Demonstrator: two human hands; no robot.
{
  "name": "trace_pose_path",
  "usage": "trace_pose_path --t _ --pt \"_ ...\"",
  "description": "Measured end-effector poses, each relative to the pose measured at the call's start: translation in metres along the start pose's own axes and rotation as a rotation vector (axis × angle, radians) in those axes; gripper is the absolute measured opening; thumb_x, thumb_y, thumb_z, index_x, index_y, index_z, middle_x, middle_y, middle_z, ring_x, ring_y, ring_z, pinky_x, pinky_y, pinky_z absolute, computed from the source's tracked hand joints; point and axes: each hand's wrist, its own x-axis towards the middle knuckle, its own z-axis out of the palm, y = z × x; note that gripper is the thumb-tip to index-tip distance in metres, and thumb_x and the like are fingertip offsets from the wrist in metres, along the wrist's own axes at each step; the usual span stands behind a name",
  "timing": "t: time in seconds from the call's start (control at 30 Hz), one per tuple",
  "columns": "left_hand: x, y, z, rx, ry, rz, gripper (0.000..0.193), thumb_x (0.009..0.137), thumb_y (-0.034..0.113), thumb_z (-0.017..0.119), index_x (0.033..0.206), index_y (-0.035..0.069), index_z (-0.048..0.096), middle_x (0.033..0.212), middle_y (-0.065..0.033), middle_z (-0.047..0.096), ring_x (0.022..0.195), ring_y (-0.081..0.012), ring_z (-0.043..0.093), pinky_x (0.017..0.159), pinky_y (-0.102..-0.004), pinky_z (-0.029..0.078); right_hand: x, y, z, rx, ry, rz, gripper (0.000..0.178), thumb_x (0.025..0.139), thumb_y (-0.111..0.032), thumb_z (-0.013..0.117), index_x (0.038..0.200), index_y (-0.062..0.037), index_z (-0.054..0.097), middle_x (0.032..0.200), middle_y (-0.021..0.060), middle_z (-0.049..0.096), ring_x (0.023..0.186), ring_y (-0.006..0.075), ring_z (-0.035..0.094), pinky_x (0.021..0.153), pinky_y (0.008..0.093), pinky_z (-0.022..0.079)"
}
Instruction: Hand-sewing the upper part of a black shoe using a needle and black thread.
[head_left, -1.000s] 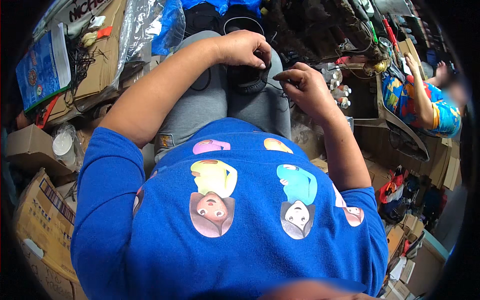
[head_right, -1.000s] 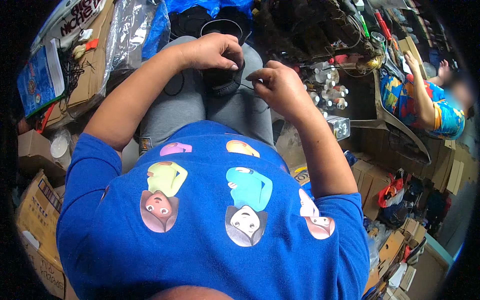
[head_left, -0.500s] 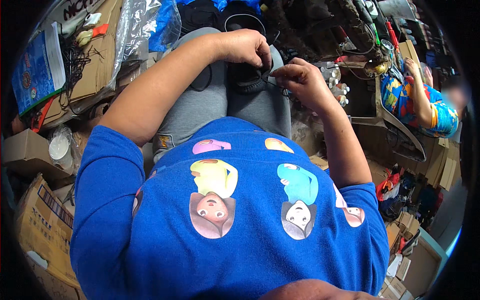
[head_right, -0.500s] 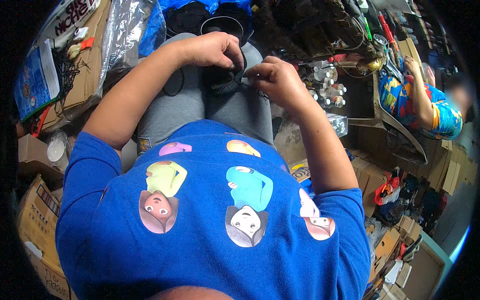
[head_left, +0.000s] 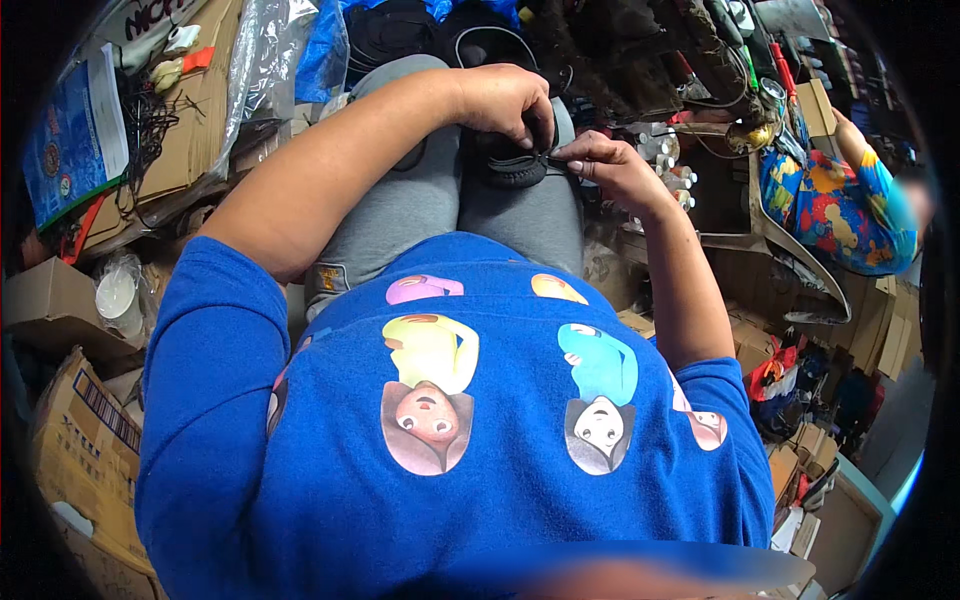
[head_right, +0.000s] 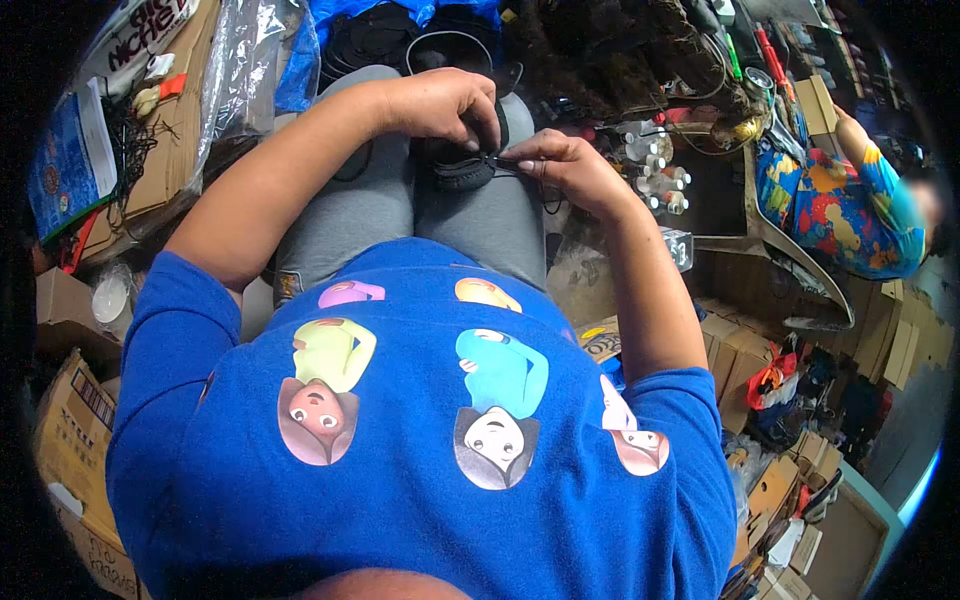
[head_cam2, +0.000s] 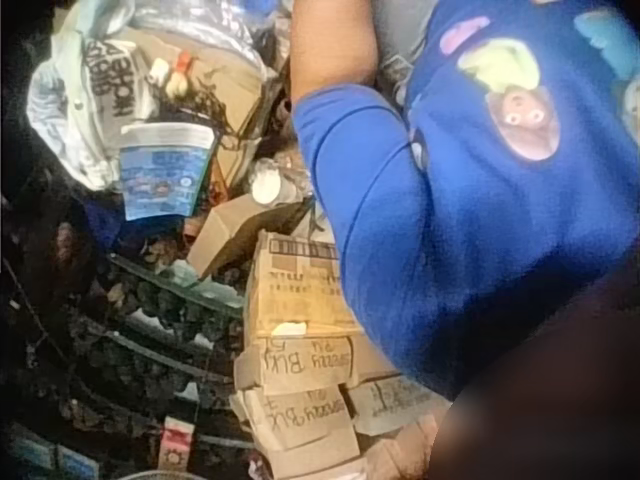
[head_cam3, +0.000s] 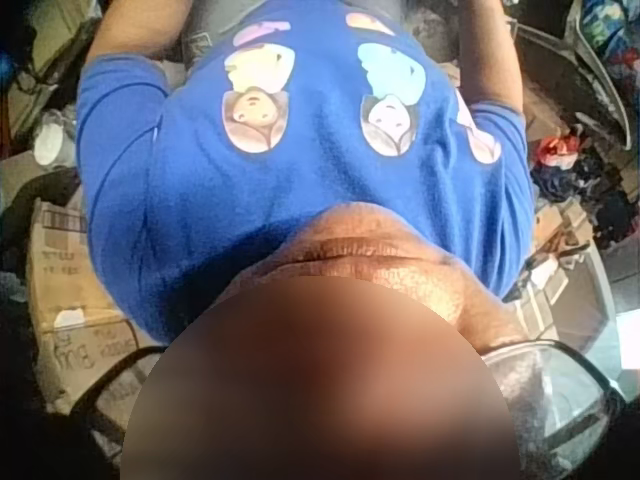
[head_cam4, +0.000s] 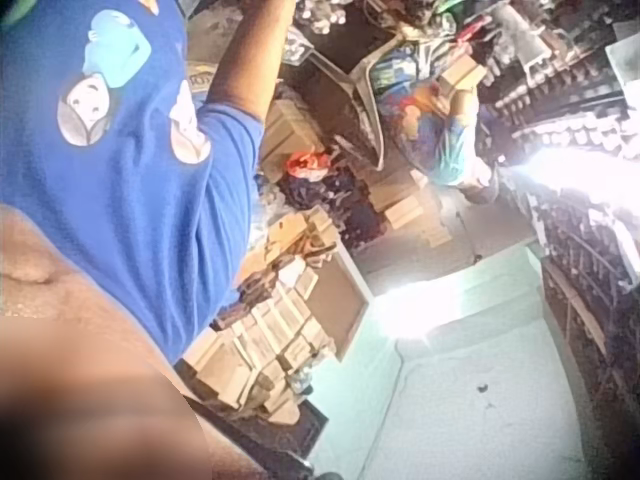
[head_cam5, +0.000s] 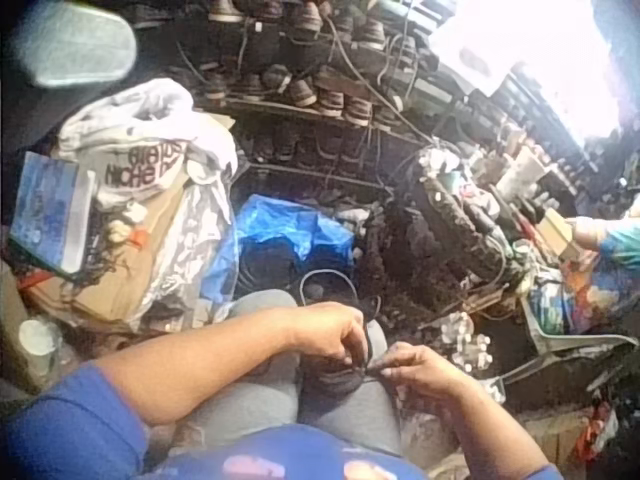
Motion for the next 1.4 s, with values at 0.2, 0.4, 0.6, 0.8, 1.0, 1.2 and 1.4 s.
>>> trace_pose_path --t 0.2,0.4,0.6,0.8,1.0,1.2,1.4 --pt "-0.004 0.000 0.001 0.001 0.020 -0.014 0.025 0.067 0.007 0.073 0.091 0.014 0.073 0.085 -0.0040 0.055 0.084 -0.0201 0.056 0.075 -0.0320 0.046 0.007 0.005 0.009 0.106 -0.012 -0.052 0.022 0.082 -0.008 0.066 0.104 -0.0058 0.068 0.096 0.0024 0.064 0.091 0.0121 0.058 0.082 0.0251 0.045" --pt "-0.027 0.004 0.012 0.257 0.422 0.018 0.029 0.068 0.000 0.062 0.096 0.006 0.062 0.098 -0.0107 0.055 0.098 -0.0271 0.055 0.086 -0.0339 0.044 0.002 -0.023 0.046 -0.248 0.346 -0.217 0.015 0.075 -0.006 0.073 0.089 -0.0055 0.070 0.082 0.0037 0.060 0.076 0.0129 0.059 0.067 0.0250 0.048" --pt "-0.084 0.026 0.010 0.182 0.611 -0.162 0.040 0.078 -0.011 0.042 0.110 0.005 0.060 0.102 -0.0136 0.050 0.086 -0.0242 0.056 0.082 -0.0303 0.046 -0.016 -0.023 0.049 -0.436 0.364 -0.236 0.020 0.076 -0.006 0.068 0.095 -0.0127 0.072 0.077 0.0088 0.051 0.070 0.0254 0.057 0.064 0.0349 0.047" --pt "-0.097 0.062 0.047 0.128 0.648 -0.285 0.029 0.076 -0.001 0.063 0.102 0.012 0.069 0.076 -0.0058 0.053 0.078 -0.0199 0.056 0.072 -0.0322 0.045 -0.030 -0.017 0.077 -0.800 0.503 -0.323 0.037 0.073 -0.006 0.065 0.107 -0.0181 0.068 0.075 0.0063 0.051 0.079 0.0246 0.053 0.078 0.0396 0.038" --pt "-0.088 0.054 0.059 0.743 0.569 -0.279 0.016 0.074 0.010 0.067 0.088 0.016 0.071 0.078 -0.0026 0.057 0.082 -0.0220 0.054 0.075 -0.0356 0.037 -0.026 -0.012 0.057 -0.586 0.393 -0.271 0.038 0.076 -0.001 0.061 0.109 -0.0173 0.068 0.075 0.0059 0.047 0.075 0.0211 0.051 0.074 0.0312 0.041" --pt "-0.074 0.033 0.049 0.444 0.615 -0.162 0.025 0.072 0.009 0.069 0.092 0.024 0.073 0.078 0.0007 0.054 0.084 -0.0189 0.052 0.079 -0.0363 0.034 -0.010 -0.005 0.029 -0.268 0.157 -0.198 0.053 0.067 0.013 0.046 0.106 -0.0140 0.070 0.086 0.0038 0.051 0.088 0.0157 0.053 0.084 0.0267 0.042" --pt "-0.072 0.032 0.051 0.516 0.578 -0.189 0.028 0.071 0.008 0.069 0.092 0.026 0.073 0.077 0.0018 0.051 0.084 -0.0179 0.051 0.078 -0.0350 0.032 -0.001 -0.001 0.022 -0.269 0.104 -0.221 0.039 0.077 0.007 0.052 0.105 -0.0137 0.070 0.088 0.0027 0.055 0.091 0.0158 0.052 0.086 0.0270 0.041"
